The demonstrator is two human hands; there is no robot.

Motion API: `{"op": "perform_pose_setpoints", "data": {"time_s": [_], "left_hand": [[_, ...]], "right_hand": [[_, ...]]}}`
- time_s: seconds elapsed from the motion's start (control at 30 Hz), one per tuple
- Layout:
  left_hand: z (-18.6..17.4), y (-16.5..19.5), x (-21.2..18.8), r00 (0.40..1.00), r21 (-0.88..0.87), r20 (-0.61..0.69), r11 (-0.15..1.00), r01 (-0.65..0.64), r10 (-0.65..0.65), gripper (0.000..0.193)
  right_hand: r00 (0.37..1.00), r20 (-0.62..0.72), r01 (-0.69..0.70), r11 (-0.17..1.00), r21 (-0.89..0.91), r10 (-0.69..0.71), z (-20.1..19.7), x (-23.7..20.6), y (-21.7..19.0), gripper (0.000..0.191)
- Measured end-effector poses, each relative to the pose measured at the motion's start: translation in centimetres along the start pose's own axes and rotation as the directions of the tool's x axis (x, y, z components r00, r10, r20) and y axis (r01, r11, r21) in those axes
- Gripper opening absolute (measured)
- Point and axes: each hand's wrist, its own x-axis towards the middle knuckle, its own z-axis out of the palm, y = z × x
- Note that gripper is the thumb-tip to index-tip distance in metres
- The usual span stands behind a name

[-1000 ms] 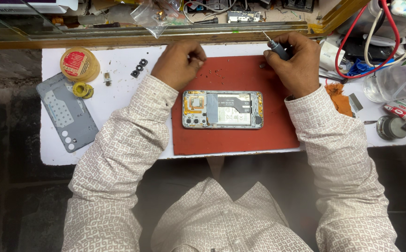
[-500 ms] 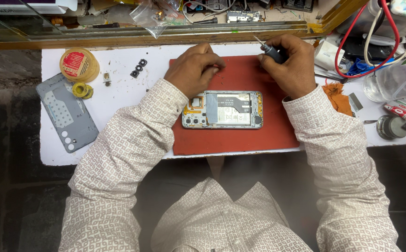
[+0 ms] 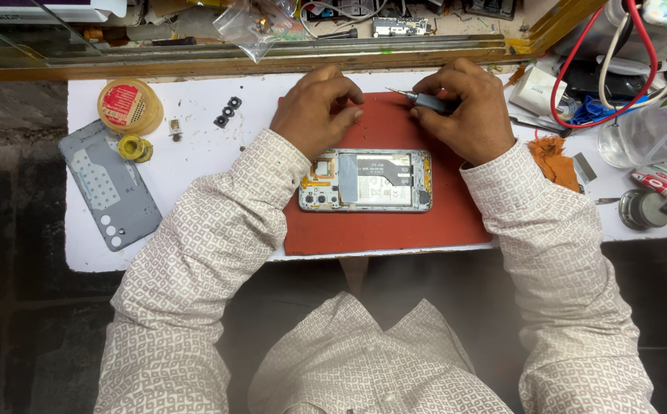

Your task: The person works on a disassembled smartphone at a repair bench, using a screwdriver to unscrew and re-tighten screws on the phone's internal frame and battery area, occasionally picking small screws and components from the mat and repositioning the phone.

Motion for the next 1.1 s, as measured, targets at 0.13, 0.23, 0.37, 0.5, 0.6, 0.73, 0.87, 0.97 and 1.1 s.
{"op": "perform_pose_setpoints", "data": {"time_s": [0.13, 0.23, 0.37, 0.5, 0.6, 0.73, 0.87, 0.97, 1.1], "left_hand": [[0.28, 0.04, -0.12, 0.997, 0.031, 0.023, 0.997, -0.07, 0.069, 0.015], [0.34, 0.14, -0.16, 1.0, 0.036, 0.026, 0.999, -0.017, 0.016, 0.012], [0.2, 0.16, -0.02, 1.0, 0.009, -0.011, 1.0, 0.003, -0.003, 0.009], [0.28, 0.17, 0.1, 0.999, -0.08, -0.042, 0.996, 0.023, -0.027, 0.007], [0.36, 0.1, 0.12, 0.998, -0.114, -0.055, 0.993, 0.015, -0.022, 0.008], [0.5, -0.01, 0.12, 0.999, -0.141, -0.053, 0.99, 0.002, -0.01, 0.009], [0.63, -0.07, 0.2, 0.999, -0.118, -0.03, 0.993, 0.027, -0.03, 0.009], [0.63, -0.12, 0.21, 0.999, -0.117, -0.027, 0.992, 0.043, -0.046, 0.008], [0.66, -0.15, 0.2, 0.999, -0.135, -0.034, 0.99, 0.035, -0.04, 0.008]], "right_hand": [[0.999, 0.035, -0.04, 0.999, -0.017, 0.041, 0.21, -0.02, -0.15, 0.028], [0.996, 0.057, -0.067, 0.998, 0.016, 0.066, 0.51, -0.05, -0.17, 0.027], [0.995, 0.067, -0.074, 0.997, 0.018, 0.073, 0.72, 0.01, -0.14, 0.025], [0.997, 0.06, -0.047, 0.999, 0.015, 0.046, 0.63, 0.05, -0.18, 0.025], [0.997, 0.056, -0.055, 0.998, 0.012, 0.054, 0.61, 0.05, -0.28, 0.025], [0.997, 0.059, -0.054, 0.998, 0.016, 0.053, 0.6, 0.06, -0.3, 0.025], [0.995, 0.068, -0.069, 0.997, 0.019, 0.068, 0.67, 0.03, -0.31, 0.025], [0.996, 0.068, -0.065, 0.998, 0.023, 0.063, 0.67, 0.07, -0.28, 0.024], [0.996, 0.058, -0.063, 0.997, 0.032, 0.062, 0.6, 0.0, -0.18, 0.025]]}}
